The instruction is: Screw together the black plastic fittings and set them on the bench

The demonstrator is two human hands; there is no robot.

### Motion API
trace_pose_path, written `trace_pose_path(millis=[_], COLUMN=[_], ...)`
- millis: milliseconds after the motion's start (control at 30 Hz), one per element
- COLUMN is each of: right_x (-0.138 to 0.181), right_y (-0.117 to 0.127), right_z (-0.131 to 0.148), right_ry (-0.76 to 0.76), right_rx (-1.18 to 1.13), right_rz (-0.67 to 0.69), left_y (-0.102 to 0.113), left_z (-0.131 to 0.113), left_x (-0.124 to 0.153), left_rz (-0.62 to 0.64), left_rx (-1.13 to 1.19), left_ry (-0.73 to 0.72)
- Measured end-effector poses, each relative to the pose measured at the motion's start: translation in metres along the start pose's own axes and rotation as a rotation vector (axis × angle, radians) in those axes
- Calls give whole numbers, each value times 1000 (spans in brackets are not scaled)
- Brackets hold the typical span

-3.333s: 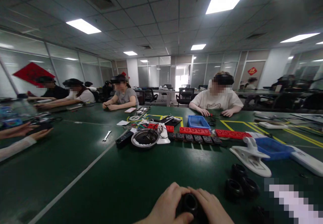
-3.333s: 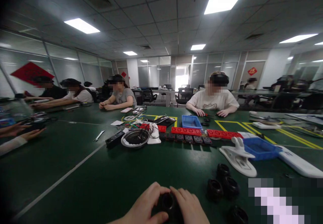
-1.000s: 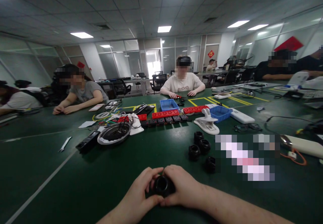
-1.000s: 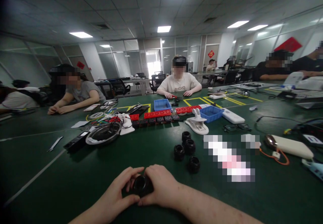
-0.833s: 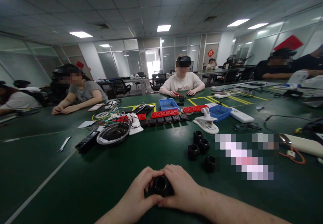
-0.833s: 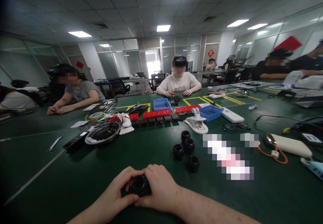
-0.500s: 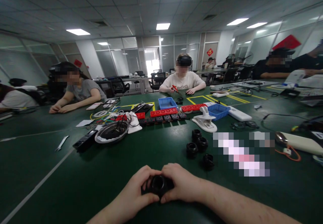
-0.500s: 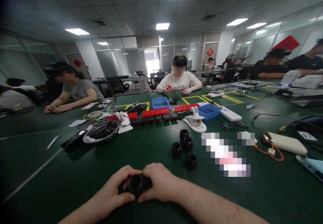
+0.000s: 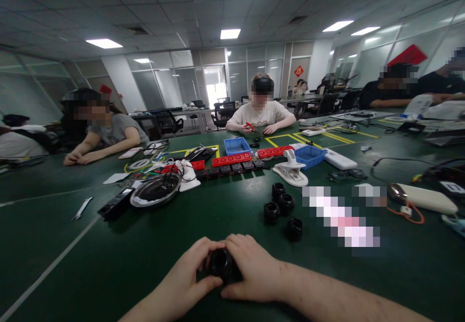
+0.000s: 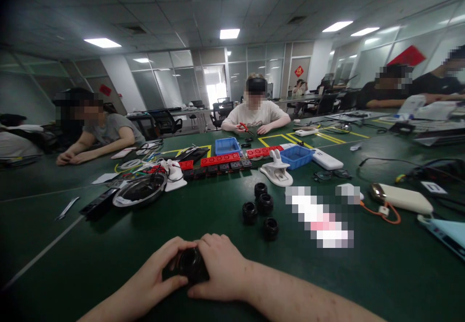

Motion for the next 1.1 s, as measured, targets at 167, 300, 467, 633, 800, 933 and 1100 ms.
trace_pose_path(millis=[167, 300, 467, 633, 800, 933, 1100], right_x=[-5, -8, -6, -2, -2, -5, -6], right_y=[3, -2, -5, -2, 0, -2, -5], right_z=[-11, -17, -10, 0, -6, -14, -12], right_ry=[146, 124, -50, -73, 1, 1, -127], right_rx=[-173, -200, 16, 123, -102, -180, -41], right_rz=[168, 119, -11, -58, 52, 148, 22], left_y=[0, 0, -2, 1, 6, 5, -3], left_z=[3, 1, -1, -2, -3, -2, 0], left_x=[-1, -1, -2, -2, -2, -1, 1], left_rz=[42, 18, -6, -39, 18, 28, -96], left_rx=[51, 41, 30, -6, 22, 36, -24], left_ry=[31, 38, 38, 55, -9, -8, 30])
Point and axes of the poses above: each hand's wrist, its own x-axis away from the middle knuckle, its own y-axis out of the back of the hand, z = x × y, the point moved 4 cm from there along -x, towards the middle knuckle, and after that the axes turned 7 degrees about -z, right-handed, at the moved point
